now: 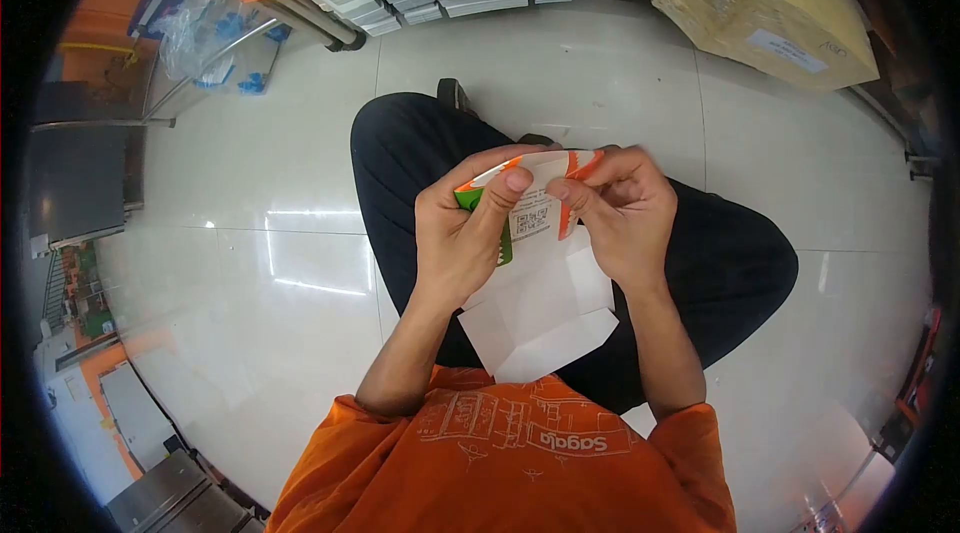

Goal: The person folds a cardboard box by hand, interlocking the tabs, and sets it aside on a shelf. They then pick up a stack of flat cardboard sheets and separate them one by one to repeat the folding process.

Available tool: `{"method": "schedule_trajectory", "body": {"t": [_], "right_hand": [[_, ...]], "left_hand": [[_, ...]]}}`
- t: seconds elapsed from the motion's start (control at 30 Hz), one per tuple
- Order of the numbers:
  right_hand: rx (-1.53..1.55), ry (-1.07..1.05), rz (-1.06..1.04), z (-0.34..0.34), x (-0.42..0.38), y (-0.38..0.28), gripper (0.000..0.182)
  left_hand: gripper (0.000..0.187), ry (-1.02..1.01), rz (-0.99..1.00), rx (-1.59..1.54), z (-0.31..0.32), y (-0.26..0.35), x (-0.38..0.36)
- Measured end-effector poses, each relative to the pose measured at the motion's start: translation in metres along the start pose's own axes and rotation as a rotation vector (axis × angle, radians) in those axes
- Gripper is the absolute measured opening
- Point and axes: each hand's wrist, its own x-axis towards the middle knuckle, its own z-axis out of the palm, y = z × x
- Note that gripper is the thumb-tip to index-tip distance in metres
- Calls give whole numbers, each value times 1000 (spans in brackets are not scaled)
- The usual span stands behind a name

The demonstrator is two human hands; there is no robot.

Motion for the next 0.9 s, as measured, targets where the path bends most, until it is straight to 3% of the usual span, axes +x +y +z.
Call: {"method": "schedule_trajectory", "body": {"t": [0.17, 0.23, 0.43, 0.6, 0.8, 0.9], "right_hand": [[46, 85, 96, 4, 2, -12, 41], [0, 113, 177, 4, 3, -21, 33], [-79, 34, 125, -9, 3, -13, 15], [-55, 91, 193, -14, 5, -10, 16], [-78, 38, 273, -24, 13, -8, 18], [-147, 11, 256, -30, 12, -10, 19]], "left_hand": [[35, 70, -70, 41, -3, 1, 3], [35, 74, -58, 76, -3, 1, 5], [36, 44, -66, 141, 0, -1, 9], [40, -97, -57, 153, -9, -9, 11], [44, 92, -197, 95, -6, -9, 23], [44, -15, -238, 64, -10, -14, 27]]}}
